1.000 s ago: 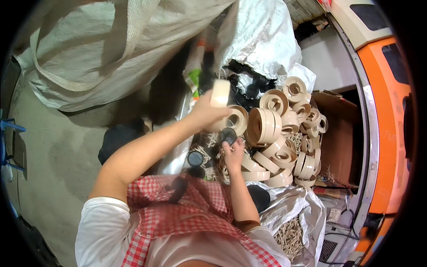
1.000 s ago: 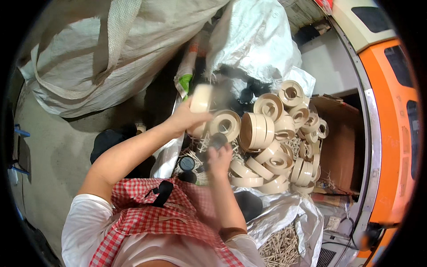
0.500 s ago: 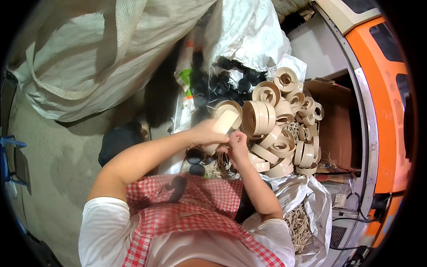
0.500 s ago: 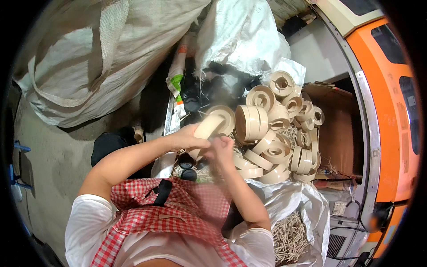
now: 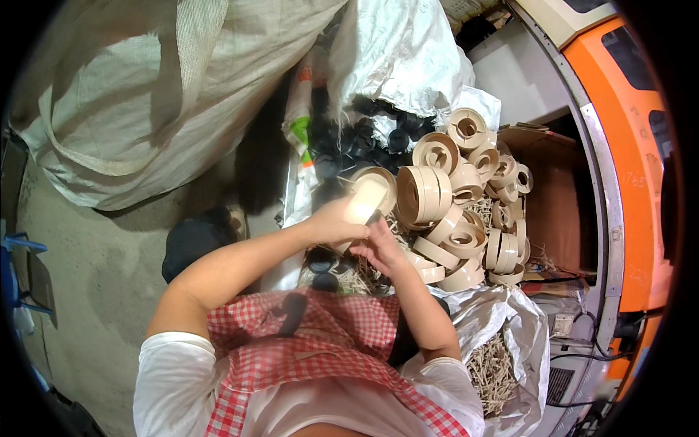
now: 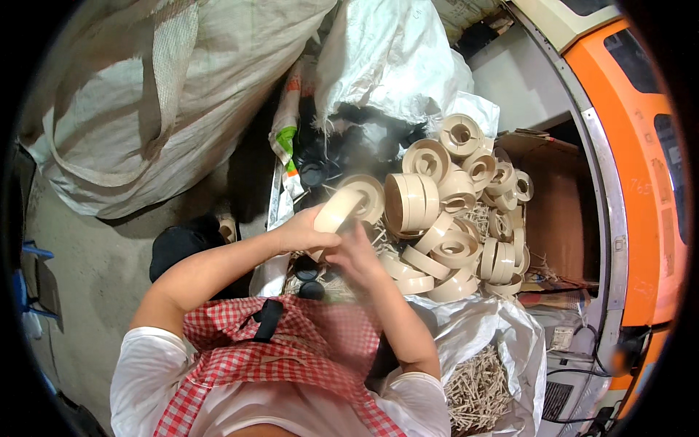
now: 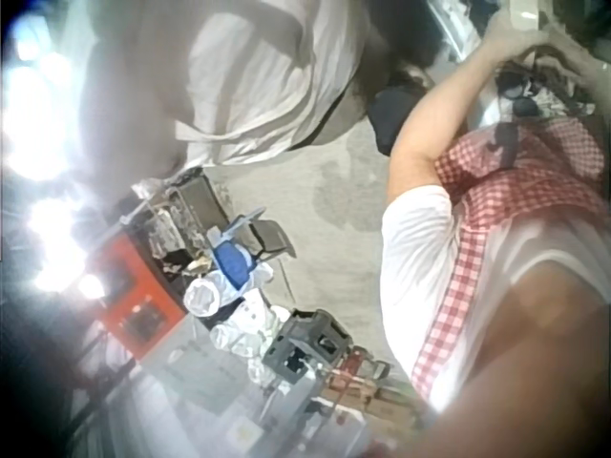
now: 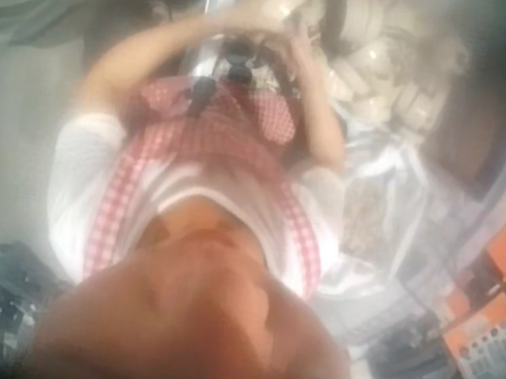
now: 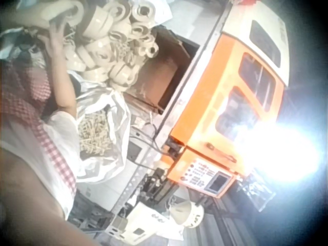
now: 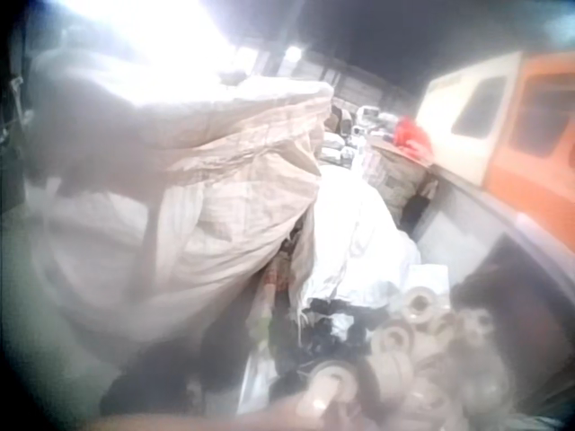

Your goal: The person picks up plastic industrial parts from a bin and places them into a large white bag.

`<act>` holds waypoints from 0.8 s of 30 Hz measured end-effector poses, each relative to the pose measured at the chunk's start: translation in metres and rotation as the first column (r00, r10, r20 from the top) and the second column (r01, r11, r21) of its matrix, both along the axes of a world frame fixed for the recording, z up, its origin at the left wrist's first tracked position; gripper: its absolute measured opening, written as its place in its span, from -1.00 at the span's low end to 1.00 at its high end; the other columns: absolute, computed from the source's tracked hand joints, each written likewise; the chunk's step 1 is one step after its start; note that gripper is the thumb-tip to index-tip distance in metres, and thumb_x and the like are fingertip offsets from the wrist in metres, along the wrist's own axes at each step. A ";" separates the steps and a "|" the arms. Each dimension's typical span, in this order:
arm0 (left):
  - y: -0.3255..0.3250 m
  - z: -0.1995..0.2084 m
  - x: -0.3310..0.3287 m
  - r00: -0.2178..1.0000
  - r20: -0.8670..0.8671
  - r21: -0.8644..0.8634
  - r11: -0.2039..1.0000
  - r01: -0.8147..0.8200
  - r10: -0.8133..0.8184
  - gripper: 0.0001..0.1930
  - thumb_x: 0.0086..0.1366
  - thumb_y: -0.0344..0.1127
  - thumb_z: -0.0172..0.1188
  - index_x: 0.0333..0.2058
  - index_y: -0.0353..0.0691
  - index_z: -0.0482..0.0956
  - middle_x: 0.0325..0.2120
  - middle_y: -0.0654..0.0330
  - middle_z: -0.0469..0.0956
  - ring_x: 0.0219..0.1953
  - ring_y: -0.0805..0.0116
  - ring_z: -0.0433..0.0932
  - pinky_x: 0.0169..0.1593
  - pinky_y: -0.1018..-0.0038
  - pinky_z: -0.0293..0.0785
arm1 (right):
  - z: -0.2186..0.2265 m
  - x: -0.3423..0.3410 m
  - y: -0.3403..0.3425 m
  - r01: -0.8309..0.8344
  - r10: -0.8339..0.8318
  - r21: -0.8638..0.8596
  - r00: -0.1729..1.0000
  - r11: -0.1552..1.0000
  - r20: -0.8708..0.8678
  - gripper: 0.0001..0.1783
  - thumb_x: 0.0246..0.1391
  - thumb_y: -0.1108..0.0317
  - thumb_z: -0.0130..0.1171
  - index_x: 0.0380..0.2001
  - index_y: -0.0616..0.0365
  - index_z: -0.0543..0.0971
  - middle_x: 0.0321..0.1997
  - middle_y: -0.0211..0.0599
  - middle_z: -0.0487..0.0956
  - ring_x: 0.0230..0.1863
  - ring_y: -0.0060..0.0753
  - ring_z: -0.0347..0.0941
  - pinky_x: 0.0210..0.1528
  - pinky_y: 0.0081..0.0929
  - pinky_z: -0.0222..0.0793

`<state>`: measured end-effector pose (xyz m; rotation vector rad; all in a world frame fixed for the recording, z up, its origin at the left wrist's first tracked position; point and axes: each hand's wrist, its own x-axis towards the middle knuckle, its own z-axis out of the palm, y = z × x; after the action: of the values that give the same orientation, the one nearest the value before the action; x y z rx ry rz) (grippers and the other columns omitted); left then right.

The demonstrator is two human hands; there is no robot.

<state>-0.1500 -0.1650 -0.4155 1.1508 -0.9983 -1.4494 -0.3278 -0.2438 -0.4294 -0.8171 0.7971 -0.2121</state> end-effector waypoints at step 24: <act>0.000 -0.001 -0.002 0.999 0.034 -0.025 0.999 0.043 -0.042 -0.31 0.03 -0.26 0.29 0.17 -0.14 0.26 -0.35 0.26 0.49 -0.48 0.57 0.43 -0.47 0.63 0.38 | -0.014 0.002 0.007 -0.035 -0.028 -0.309 0.980 0.951 -0.196 -0.12 0.05 0.38 0.18 0.29 0.08 -0.16 0.07 -0.09 0.36 -0.18 -0.36 0.49 -0.23 -0.47 0.53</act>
<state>-0.1524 -0.1651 -0.4163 1.1451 -1.0672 -1.4512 -0.3261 -0.2366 -0.4430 -1.1507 0.9637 -0.2600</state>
